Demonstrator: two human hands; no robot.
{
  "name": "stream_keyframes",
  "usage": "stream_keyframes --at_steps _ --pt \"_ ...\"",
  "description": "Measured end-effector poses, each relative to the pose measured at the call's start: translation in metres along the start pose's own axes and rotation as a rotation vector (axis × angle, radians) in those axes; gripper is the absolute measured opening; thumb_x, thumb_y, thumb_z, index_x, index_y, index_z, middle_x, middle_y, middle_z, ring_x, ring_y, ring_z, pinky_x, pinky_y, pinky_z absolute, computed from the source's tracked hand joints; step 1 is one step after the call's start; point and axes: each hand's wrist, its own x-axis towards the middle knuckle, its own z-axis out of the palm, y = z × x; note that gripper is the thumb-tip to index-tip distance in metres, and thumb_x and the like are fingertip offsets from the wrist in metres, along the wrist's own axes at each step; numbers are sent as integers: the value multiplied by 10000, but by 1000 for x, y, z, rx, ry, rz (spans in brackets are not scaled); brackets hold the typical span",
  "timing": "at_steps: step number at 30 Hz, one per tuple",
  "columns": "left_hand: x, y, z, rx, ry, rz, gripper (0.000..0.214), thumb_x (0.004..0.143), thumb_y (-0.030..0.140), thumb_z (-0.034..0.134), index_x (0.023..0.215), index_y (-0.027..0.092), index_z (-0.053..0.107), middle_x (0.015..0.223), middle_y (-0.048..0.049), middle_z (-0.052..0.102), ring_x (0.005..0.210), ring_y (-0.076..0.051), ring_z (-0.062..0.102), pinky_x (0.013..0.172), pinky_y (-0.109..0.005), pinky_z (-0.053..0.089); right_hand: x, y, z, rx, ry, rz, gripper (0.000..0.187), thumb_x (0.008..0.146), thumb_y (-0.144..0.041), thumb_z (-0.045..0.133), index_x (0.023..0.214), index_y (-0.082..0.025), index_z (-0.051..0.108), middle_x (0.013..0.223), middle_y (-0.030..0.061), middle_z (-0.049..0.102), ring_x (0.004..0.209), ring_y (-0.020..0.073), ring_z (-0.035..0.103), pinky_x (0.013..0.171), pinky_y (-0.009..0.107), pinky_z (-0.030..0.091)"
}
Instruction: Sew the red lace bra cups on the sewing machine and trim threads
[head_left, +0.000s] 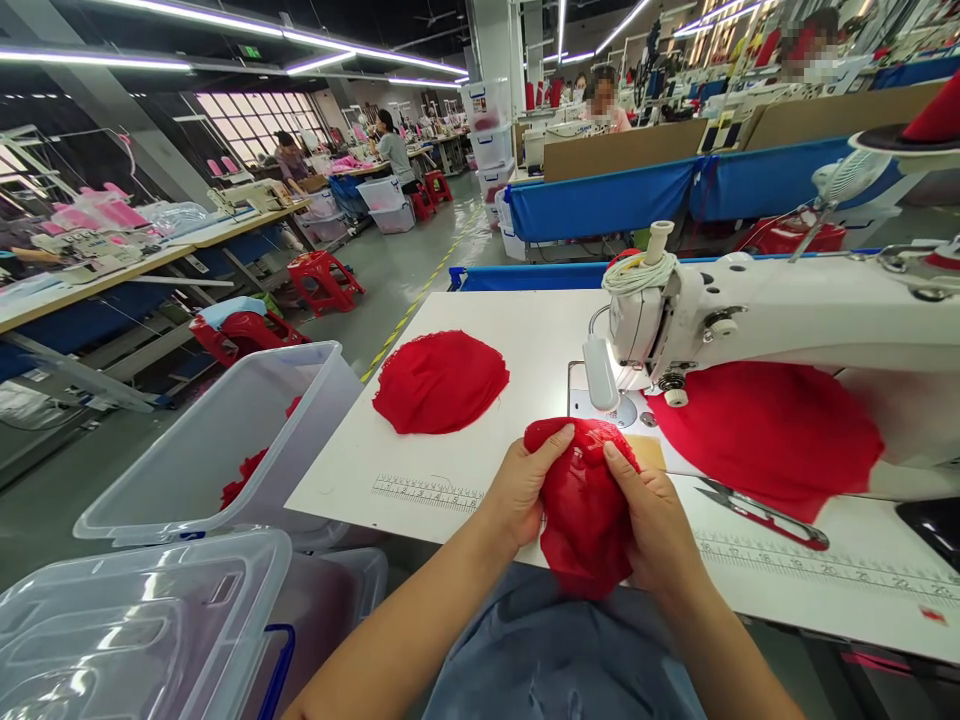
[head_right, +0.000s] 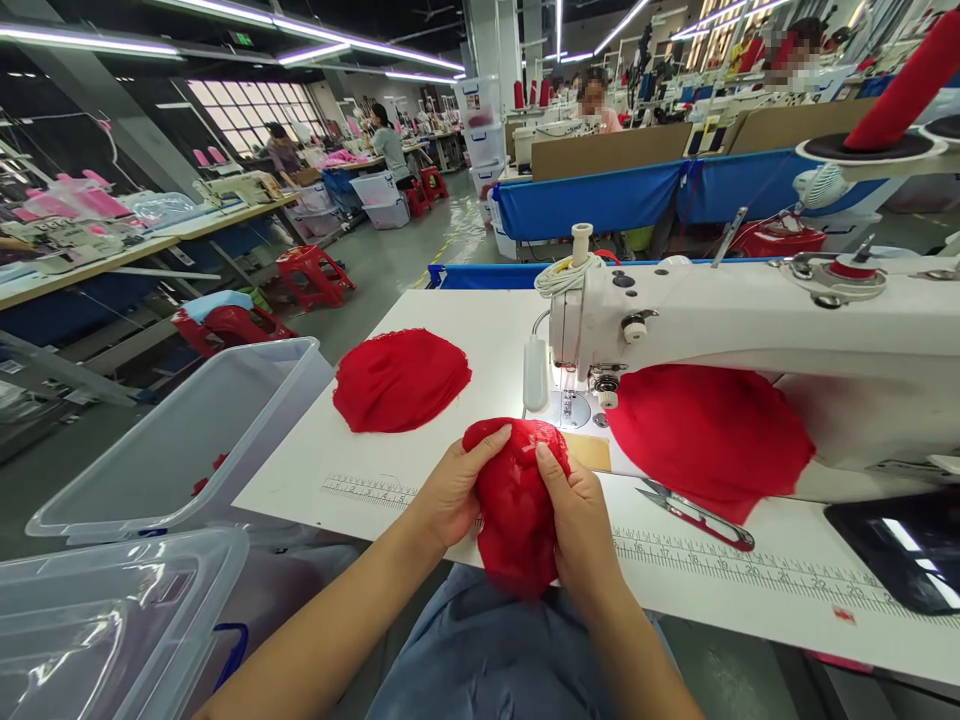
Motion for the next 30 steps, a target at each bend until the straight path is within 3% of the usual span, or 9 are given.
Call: stream_keyframes --at_steps 4,10,13,16,20,24,30 --pt "3 -1 -1 15 -59 -27 290 617 292 876 789 113 726 753 -61 740 682 -144 661 689 -241 527 1 2 -1 -1 -11 -17 344 653 -490 826 768 -191 701 694 7 721 695 187 674 608 264 546" --pt "6 0 1 -12 -39 -17 318 582 295 894 774 119 712 701 -47 721 670 -148 654 709 -259 529 2 1 -1 87 20 -35 364 677 -523 800 836 -205 727 762 12 740 729 194 687 649 279 558" --pt "6 0 2 -12 -45 -11 330 586 319 891 767 118 703 683 -43 711 646 -144 644 695 -259 523 3 -1 0 103 -14 -22 410 670 -546 797 887 -205 726 780 22 744 707 195 685 633 287 557" --pt "6 0 6 -18 -37 8 327 587 320 890 741 110 692 675 -40 706 625 -132 633 664 -242 510 5 -1 2 32 -31 -7 398 611 -488 852 823 -180 716 699 23 726 635 185 661 579 278 540" --pt "11 0 13 -106 60 43 284 576 256 884 675 111 660 640 -27 687 587 -122 617 639 -236 497 4 8 6 -29 7 -103 329 612 -421 861 773 -181 705 655 0 703 577 149 614 533 247 499" --pt "23 3 16 -166 187 -16 218 677 204 802 615 130 608 573 -17 640 520 -126 591 656 -281 521 -2 23 12 -53 -10 -201 293 693 -432 802 860 -205 724 737 -1 713 671 171 627 619 280 508" --pt "40 9 7 -185 249 -43 238 785 187 706 603 138 561 535 -15 592 461 -120 551 613 -288 529 -12 30 12 -39 11 -160 289 681 -431 810 835 -204 720 678 -25 647 613 140 548 559 256 465"
